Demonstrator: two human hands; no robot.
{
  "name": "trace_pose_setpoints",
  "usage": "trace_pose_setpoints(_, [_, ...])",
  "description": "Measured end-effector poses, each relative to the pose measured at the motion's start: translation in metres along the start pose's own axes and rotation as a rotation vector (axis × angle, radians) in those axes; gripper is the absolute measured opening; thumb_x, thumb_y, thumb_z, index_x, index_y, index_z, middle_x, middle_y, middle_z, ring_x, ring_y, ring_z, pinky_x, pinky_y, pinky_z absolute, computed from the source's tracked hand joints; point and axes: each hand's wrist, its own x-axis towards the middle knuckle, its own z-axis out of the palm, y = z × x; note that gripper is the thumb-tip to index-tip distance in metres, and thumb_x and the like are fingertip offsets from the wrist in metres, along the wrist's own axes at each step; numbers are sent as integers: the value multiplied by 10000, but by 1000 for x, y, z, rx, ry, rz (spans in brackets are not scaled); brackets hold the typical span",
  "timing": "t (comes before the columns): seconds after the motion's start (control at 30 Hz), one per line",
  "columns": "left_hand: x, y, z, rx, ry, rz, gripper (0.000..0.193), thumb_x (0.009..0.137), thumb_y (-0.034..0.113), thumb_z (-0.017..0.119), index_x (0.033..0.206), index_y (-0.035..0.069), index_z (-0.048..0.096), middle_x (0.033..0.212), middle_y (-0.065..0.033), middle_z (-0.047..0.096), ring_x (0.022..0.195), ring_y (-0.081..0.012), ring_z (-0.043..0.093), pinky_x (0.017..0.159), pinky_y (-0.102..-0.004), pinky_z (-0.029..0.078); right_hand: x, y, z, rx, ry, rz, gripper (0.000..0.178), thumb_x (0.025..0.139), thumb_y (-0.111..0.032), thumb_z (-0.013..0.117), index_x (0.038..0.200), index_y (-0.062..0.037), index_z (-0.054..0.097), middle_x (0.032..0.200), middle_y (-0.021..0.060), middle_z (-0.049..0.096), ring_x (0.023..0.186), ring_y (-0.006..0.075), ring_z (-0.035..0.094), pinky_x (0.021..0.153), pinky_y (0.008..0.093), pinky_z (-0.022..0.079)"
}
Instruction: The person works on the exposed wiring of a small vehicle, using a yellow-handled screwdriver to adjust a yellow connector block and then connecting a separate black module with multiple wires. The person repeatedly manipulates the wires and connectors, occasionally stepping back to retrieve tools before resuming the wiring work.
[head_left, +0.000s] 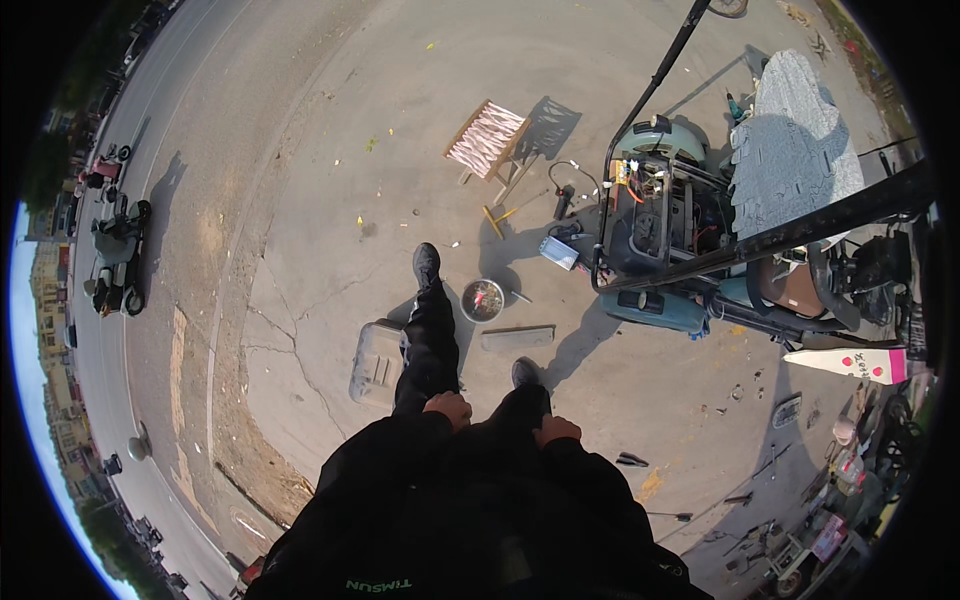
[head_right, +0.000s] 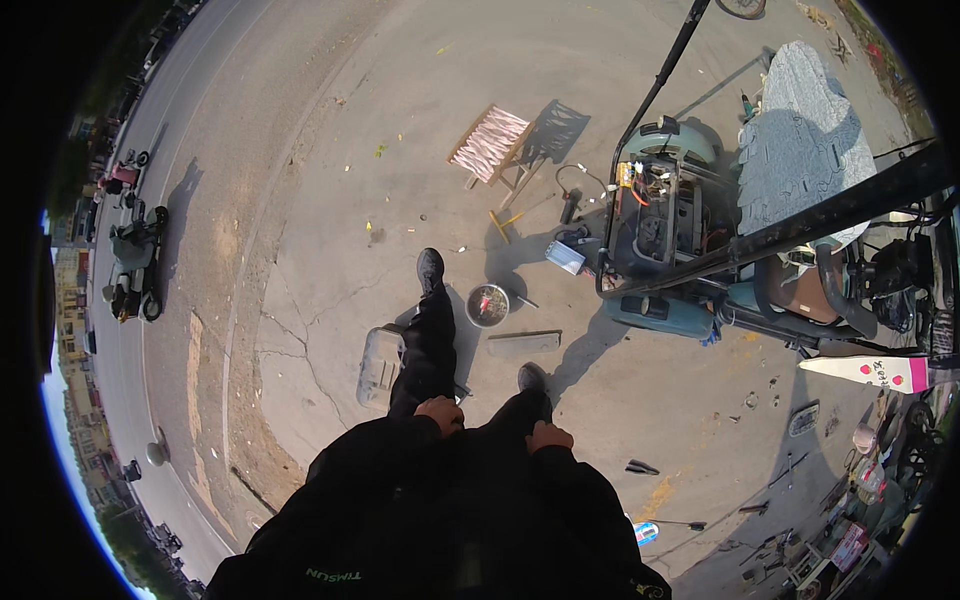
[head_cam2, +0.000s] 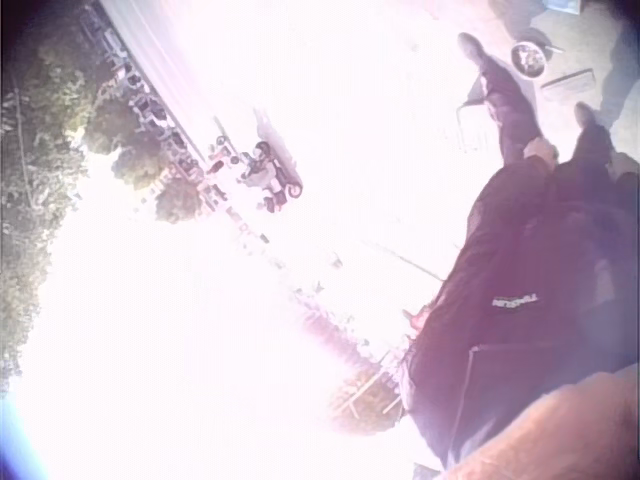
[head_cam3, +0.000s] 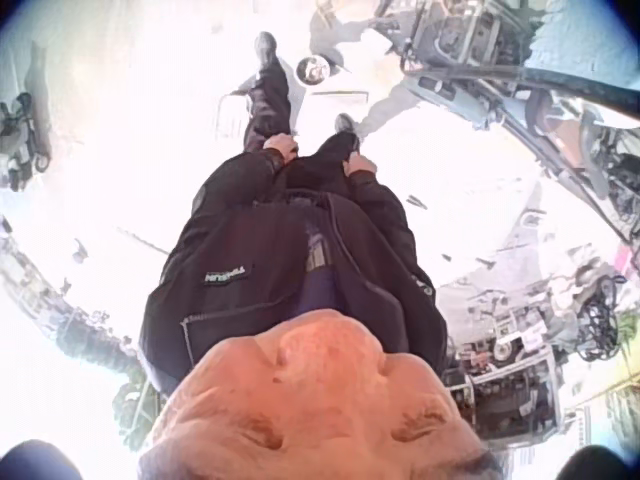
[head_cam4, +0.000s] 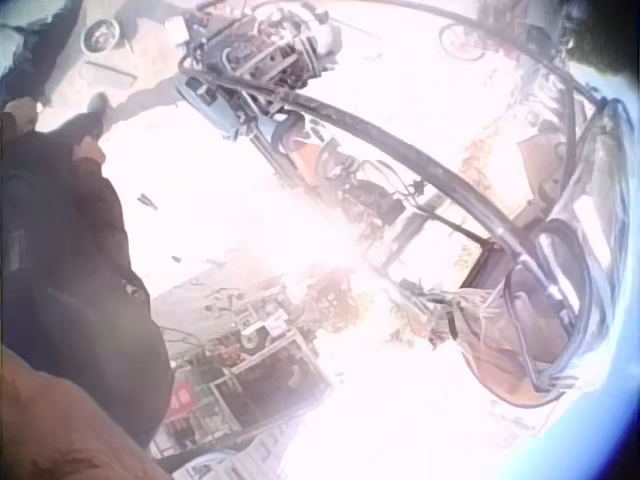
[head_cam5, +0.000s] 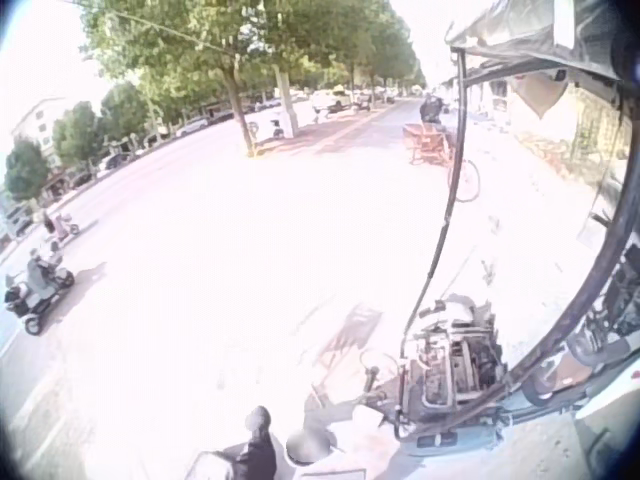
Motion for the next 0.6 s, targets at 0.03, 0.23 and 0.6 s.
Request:
trace_pose_setpoints(0.03, [13, -14, -9, 26, -77, -15, 257, 831, 286, 665, 1067, 198, 722, 1113, -62, 649, 1149, -276, 584, 944, -457, 496, 3, -14, -3, -23, -36, 49, 472, 869, -527, 670, 1120, -128, 655, 1052, 105, 733, 1014, 309, 705, 828, 458, 552])
trace_pose_setpoints(0.23, [109, -120, -87, 281, -163, -355, 511, 818, 336, 778, 1263, 142, 616, 1345, -90, 508, 1265, -315, 514, 991, -471, 493, 51, -95, -33, 226, -126, 350, 564, 835, -579, 689, 1124, -95, 655, 1092, 121, 720, 1032, 301, 706, 822, 438, 560])
trace_pose_setpoints(0.6, [210, -346, -258, 425, -622, 54, 384, 837, 333, 690, 1189, 181, 702, 1149, -123, 714, 1080, -332, 677, 942, -463, 531, 54, -269, -122, 884, 320, 368, 312, 965, -390, 591, 983, -79, 619, 916, 160, 709, 874, 378, 681, 755, 495, 530])
